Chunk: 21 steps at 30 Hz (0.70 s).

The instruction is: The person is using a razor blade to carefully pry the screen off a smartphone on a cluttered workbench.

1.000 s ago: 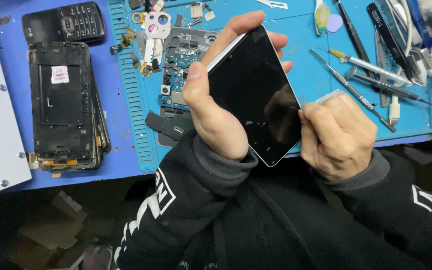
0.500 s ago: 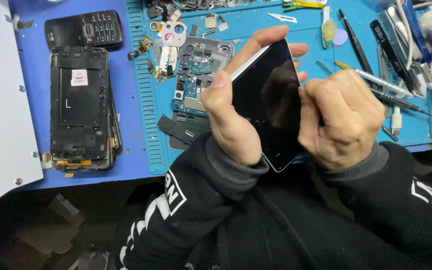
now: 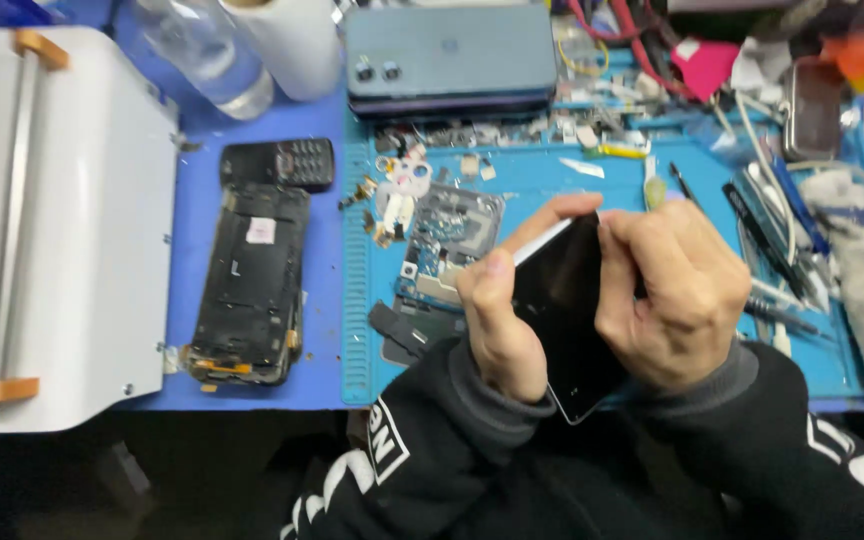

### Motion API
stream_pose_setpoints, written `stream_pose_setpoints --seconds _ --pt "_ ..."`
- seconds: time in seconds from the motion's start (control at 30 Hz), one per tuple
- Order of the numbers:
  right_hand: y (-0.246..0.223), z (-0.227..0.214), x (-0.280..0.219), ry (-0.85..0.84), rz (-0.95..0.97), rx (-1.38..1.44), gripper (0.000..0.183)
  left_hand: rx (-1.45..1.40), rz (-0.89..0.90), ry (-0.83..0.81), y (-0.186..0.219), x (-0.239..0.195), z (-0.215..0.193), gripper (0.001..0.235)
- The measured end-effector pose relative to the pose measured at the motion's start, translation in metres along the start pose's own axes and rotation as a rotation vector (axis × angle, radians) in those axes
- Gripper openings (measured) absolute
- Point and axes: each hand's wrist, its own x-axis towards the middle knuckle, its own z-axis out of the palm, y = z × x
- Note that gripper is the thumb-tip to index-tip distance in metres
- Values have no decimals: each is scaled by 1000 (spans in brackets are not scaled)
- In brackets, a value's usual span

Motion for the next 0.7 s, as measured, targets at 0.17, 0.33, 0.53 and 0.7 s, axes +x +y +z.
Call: stream_pose_setpoints --seconds 0.17,0.33,0.53,0.7 --pt "-5 2 3 43 51 9 10 48 -11 61 3 1 6 70" --pt "-5 0 6 25 56 22 10 -20 -36 85 -1 2 7 68" --pt "-7 -10 7 4 62 34 8 16 4 51 3 1 10 66" --pt "-6 -6 2 24 67 8 8 28 -15 64 4 0 10 67"
